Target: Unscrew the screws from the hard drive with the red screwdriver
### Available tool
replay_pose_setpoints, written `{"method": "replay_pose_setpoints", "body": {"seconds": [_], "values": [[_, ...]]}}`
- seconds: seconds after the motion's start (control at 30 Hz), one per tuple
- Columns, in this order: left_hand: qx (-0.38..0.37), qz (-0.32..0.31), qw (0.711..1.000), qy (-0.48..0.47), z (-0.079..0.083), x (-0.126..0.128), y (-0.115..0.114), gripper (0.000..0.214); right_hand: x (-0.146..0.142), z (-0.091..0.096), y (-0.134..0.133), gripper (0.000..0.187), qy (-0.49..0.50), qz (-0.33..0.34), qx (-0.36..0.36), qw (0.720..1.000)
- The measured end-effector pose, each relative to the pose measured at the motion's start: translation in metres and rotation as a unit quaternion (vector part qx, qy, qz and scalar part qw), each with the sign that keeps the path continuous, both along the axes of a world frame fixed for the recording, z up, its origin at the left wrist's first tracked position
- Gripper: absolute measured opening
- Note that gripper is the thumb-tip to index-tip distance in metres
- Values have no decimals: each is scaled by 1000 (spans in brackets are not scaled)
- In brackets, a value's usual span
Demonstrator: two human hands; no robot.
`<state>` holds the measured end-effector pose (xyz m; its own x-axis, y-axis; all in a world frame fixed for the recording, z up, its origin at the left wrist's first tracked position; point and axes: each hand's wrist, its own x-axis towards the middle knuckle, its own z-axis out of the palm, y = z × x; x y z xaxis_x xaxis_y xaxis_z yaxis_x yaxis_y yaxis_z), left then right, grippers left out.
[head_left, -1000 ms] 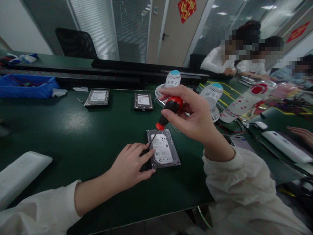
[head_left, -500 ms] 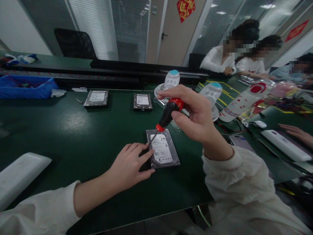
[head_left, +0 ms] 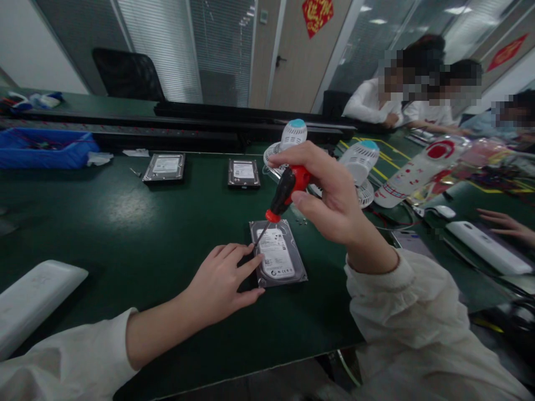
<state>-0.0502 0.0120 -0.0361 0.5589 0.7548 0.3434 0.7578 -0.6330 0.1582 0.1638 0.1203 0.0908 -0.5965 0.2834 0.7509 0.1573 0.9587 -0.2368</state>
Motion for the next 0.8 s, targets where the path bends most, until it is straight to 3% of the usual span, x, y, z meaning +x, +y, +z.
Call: {"method": "replay_pose_setpoints", "body": {"seconds": [0.13,0.3,0.5,0.67,0.8], "values": [[1,-3,1000,-3,0,-1,-1,56,-2,-1,-2,29,21,-37,-13,999],[-1,2,1000,1,-1,-1,-1,56,0,0,-1,43,7,-1,-13,1000],[-9,-2,1000,0,1,-1,-1,55,-4,-1,-4,21,57,-37,-18,998],[-7,2,1000,1,1,0,-1,55,-1,0,-3,38,41,-11,-22,999],[-10,1,1000,2,0,0,0,56,-1,0,-3,30,45,-6,-21,999]]}}
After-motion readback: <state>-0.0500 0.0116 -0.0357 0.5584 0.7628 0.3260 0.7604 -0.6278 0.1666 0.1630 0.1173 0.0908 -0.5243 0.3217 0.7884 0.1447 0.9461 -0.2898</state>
